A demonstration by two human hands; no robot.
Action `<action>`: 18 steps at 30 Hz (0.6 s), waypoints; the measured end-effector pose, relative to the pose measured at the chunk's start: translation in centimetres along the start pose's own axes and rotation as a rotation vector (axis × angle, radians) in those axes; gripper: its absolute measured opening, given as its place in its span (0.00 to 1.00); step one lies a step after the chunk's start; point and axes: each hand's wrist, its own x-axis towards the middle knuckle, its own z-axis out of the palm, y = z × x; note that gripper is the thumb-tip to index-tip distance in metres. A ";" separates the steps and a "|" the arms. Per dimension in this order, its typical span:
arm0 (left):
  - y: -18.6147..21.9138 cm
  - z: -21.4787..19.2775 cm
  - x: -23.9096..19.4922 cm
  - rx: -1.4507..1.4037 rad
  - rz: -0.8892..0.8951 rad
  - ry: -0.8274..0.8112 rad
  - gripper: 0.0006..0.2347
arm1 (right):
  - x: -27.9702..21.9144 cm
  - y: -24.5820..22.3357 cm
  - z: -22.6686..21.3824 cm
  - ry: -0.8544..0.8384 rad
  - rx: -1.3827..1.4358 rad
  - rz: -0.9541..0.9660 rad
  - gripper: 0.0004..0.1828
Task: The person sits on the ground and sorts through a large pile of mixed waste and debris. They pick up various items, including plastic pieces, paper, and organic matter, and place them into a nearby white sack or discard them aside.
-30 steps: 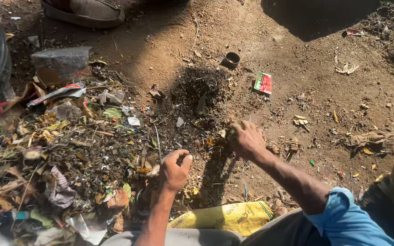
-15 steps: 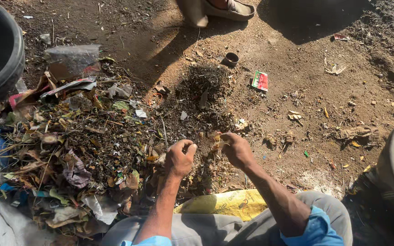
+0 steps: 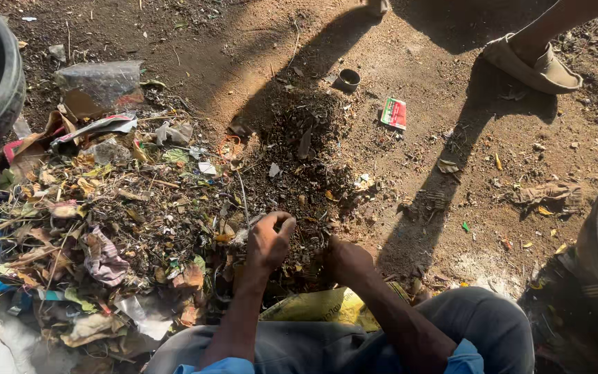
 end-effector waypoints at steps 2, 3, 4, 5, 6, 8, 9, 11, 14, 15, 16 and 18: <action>0.1 0.2 -0.1 -0.020 -0.033 -0.001 0.15 | -0.8 -0.3 -0.7 0.219 -0.018 -0.164 0.14; 0.4 0.3 -0.2 -0.029 -0.067 0.008 0.15 | -1.0 -0.3 -1.4 0.332 -0.027 -0.243 0.14; 0.8 0.4 0.0 -0.039 -0.095 0.017 0.15 | -0.9 -0.5 -2.4 0.278 0.118 -0.168 0.14; 1.3 0.3 0.2 -0.170 -0.150 -0.024 0.15 | -0.6 -0.6 -3.4 0.225 0.262 -0.093 0.17; 1.5 0.2 0.0 -0.305 -0.215 -0.058 0.15 | -0.5 -0.8 -4.0 0.160 0.400 -0.021 0.20; 1.8 0.1 -0.4 -0.579 -0.336 -0.147 0.16 | 0.1 -1.1 -4.6 -0.019 1.045 -0.325 0.24; 1.9 0.1 -0.6 -0.717 -0.393 -0.203 0.16 | 0.6 -1.0 -4.7 -0.123 1.365 -0.477 0.27; 1.9 0.3 -0.8 -0.890 -0.467 -0.260 0.16 | 2.2 -0.3 -5.1 0.149 0.971 -0.187 0.30; 1.3 0.3 -0.8 -0.925 -0.468 -0.244 0.13 | 5.7 1.7 -6.0 0.501 0.506 0.029 0.31; 1.2 0.4 -0.6 -0.892 -0.432 -0.238 0.12 | 6.9 2.3 -6.6 0.613 0.357 -0.028 0.32; 1.0 0.4 -0.5 -0.862 -0.396 -0.233 0.12 | 7.8 2.8 -7.1 0.721 0.203 -0.087 0.34; 0.7 0.4 -0.2 -0.733 -0.372 -0.150 0.12 | 8.4 2.6 -7.1 0.753 -0.077 -0.136 0.32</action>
